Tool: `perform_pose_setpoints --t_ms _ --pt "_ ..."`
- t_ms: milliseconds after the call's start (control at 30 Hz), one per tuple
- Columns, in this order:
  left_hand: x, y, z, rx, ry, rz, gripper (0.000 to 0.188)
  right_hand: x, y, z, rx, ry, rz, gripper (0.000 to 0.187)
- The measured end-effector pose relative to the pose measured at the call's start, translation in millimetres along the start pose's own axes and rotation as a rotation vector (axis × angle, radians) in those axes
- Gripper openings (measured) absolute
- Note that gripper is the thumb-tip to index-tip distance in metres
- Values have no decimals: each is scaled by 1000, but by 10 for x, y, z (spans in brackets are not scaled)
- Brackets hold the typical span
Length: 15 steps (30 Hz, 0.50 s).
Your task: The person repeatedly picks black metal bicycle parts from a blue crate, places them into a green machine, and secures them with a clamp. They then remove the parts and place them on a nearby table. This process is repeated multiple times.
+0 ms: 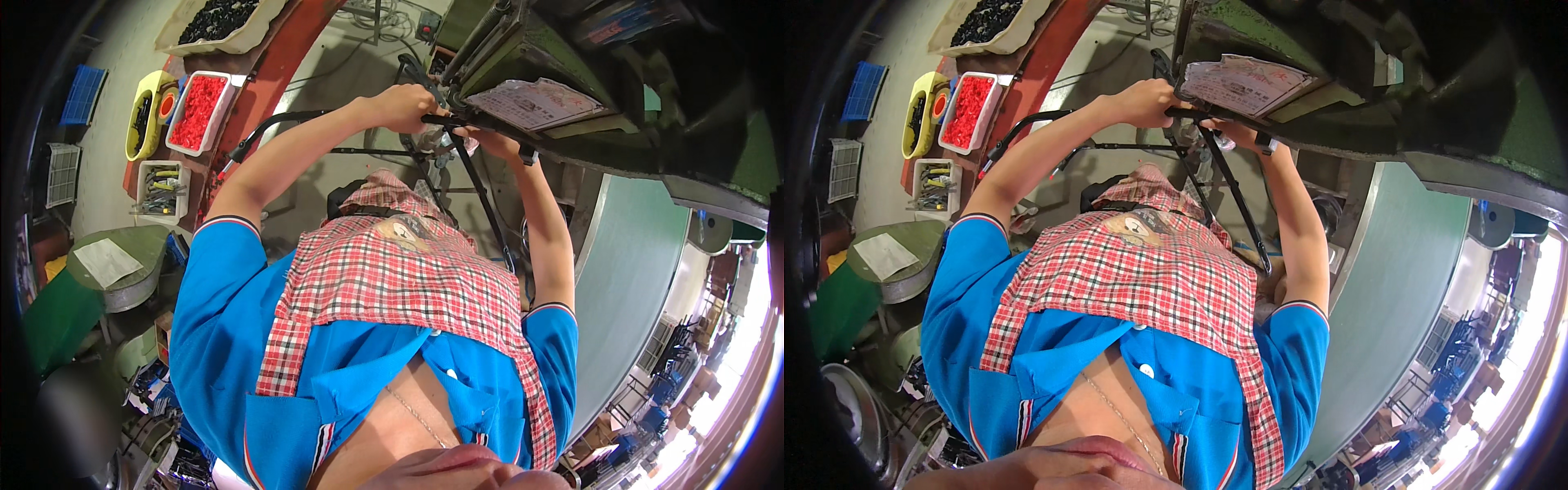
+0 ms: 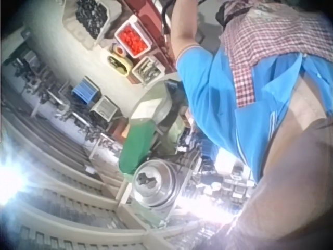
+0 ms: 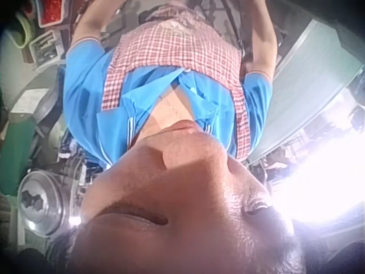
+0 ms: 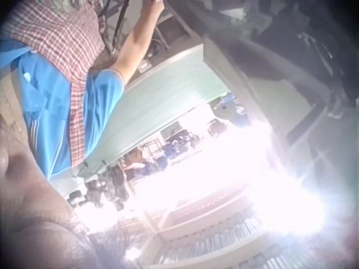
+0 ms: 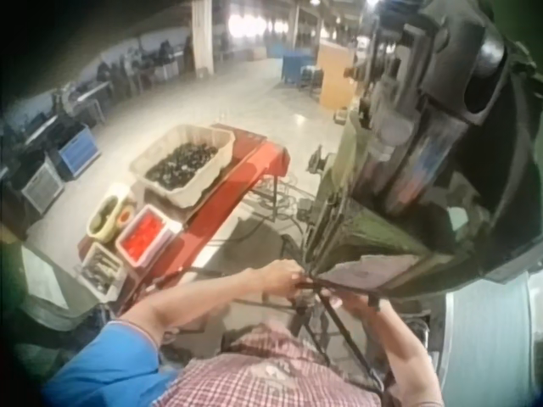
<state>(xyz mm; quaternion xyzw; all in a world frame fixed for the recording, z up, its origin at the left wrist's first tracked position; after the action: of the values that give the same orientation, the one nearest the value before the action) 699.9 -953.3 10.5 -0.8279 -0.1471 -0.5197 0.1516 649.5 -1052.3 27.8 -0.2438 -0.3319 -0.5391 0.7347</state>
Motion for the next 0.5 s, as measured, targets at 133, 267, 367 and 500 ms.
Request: perform_pose_setpoints --t_ms 133,267,367,500 --pt "-132 -40 35 51 102 -7 49 -211 -75 -264 -89 20 26 43" --pt "93 -518 27 153 -37 -132 48 -110 -324 -16 -26 -364 -155 43" --pt "241 -875 233 219 -33 -150 44 6 -900 404 -34 -461 -451 38" --pt "96 -885 297 118 -182 -166 39 -358 -1314 227 -316 -335 -465 35"
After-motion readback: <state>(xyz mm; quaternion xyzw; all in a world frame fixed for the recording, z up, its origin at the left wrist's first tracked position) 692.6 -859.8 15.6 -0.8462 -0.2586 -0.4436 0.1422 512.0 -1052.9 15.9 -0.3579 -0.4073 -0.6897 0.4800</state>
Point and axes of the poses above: each hand's wrist, its own y-axis towards the middle knuckle, its own x-axis out of the back of the hand, z = x × y, the point moved 10 cm from there along y, towards the middle knuckle, and after that the axes turned 10 degrees about x, right-handed, at the moved point
